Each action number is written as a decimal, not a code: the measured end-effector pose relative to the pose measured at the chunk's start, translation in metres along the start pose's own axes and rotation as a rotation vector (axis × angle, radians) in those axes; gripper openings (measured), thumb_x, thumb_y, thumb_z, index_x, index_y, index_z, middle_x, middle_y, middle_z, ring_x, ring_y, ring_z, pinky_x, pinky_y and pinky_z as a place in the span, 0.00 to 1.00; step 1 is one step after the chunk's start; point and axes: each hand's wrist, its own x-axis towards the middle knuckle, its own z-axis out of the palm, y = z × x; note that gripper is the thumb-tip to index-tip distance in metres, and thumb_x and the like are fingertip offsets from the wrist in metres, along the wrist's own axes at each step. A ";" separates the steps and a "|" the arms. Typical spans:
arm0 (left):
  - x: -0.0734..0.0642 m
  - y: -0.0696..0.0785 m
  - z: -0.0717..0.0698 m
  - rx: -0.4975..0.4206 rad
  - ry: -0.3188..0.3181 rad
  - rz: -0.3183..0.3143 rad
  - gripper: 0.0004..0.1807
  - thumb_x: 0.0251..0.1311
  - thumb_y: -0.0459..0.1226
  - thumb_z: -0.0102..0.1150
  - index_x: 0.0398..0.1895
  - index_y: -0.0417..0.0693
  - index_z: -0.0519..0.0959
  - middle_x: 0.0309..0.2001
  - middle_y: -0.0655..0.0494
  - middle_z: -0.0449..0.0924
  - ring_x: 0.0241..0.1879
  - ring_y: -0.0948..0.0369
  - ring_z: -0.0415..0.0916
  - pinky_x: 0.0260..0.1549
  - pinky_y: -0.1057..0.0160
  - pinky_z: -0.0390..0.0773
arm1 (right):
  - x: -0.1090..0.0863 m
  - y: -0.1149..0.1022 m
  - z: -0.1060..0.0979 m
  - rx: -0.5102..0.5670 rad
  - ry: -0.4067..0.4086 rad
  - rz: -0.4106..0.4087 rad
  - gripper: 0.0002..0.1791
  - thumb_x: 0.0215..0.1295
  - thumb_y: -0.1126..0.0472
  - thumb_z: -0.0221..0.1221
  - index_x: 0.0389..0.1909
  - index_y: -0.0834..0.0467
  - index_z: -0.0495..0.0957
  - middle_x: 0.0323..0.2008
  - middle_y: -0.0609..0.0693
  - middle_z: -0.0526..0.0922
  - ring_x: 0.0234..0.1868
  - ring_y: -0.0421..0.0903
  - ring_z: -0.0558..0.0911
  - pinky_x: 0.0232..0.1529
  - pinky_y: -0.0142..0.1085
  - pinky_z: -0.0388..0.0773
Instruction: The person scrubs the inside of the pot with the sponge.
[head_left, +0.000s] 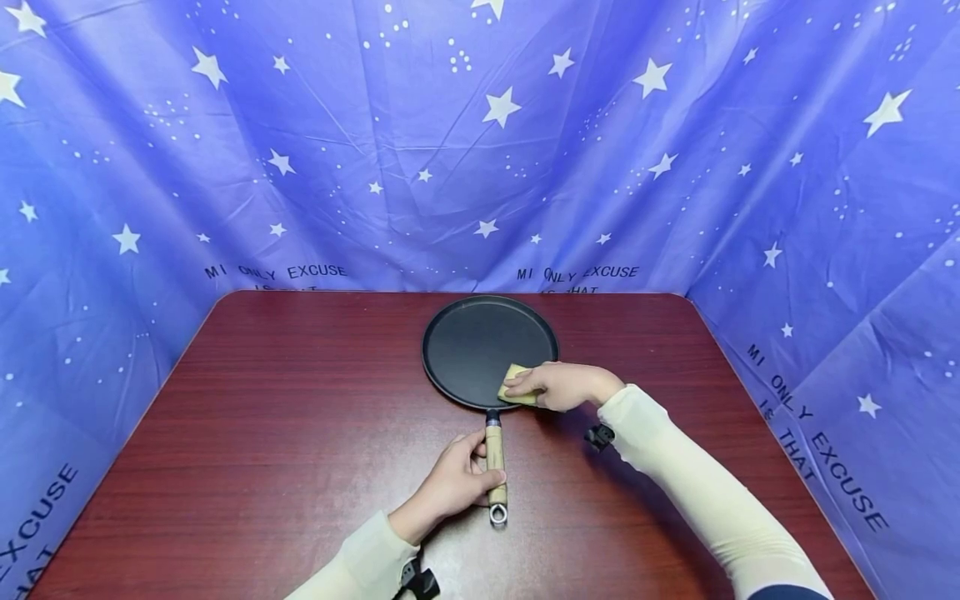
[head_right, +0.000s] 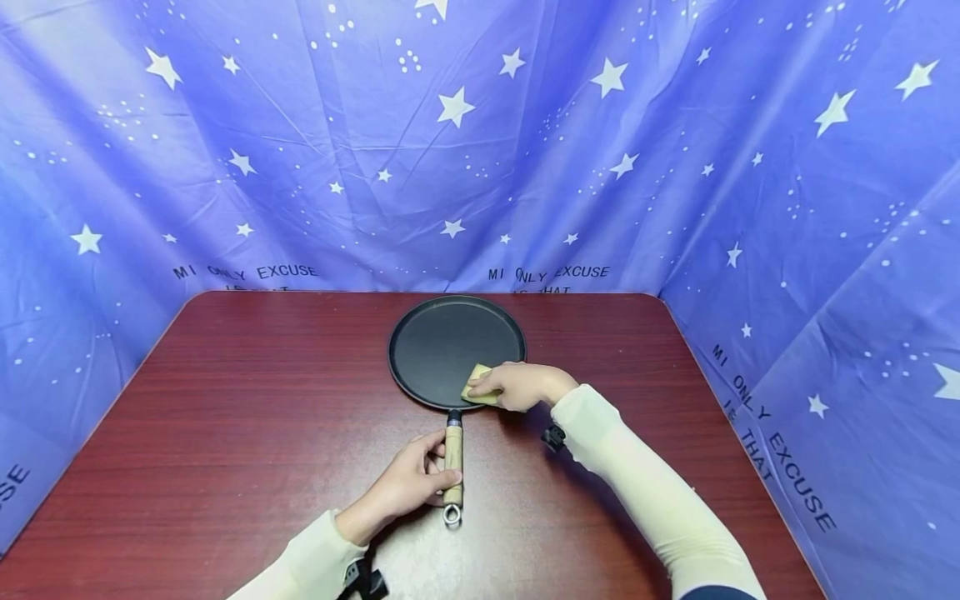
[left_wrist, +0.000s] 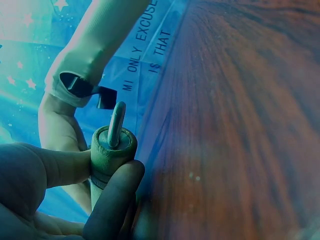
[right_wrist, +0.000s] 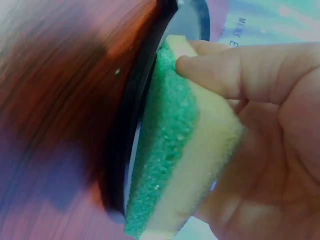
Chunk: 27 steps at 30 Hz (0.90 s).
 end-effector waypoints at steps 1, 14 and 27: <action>0.000 0.000 0.000 -0.002 -0.001 -0.001 0.38 0.57 0.23 0.70 0.71 0.24 0.67 0.44 0.45 0.71 0.29 0.61 0.72 0.19 0.63 0.90 | 0.002 -0.001 0.001 -0.005 -0.005 -0.006 0.32 0.65 0.78 0.55 0.70 0.58 0.78 0.74 0.60 0.72 0.77 0.61 0.67 0.80 0.55 0.65; 0.000 -0.001 0.000 -0.045 -0.014 0.021 0.40 0.58 0.22 0.68 0.73 0.22 0.63 0.46 0.43 0.72 0.27 0.61 0.73 0.20 0.53 0.91 | 0.040 -0.030 0.002 -0.001 -0.055 0.019 0.33 0.68 0.75 0.53 0.74 0.54 0.75 0.78 0.56 0.67 0.80 0.59 0.60 0.79 0.75 0.47; -0.002 0.001 -0.001 -0.028 -0.007 0.031 0.36 0.57 0.23 0.69 0.70 0.25 0.69 0.45 0.44 0.71 0.27 0.61 0.71 0.17 0.58 0.90 | 0.089 -0.037 -0.001 -0.029 -0.052 0.013 0.33 0.72 0.74 0.53 0.77 0.54 0.70 0.79 0.51 0.64 0.82 0.51 0.58 0.86 0.47 0.53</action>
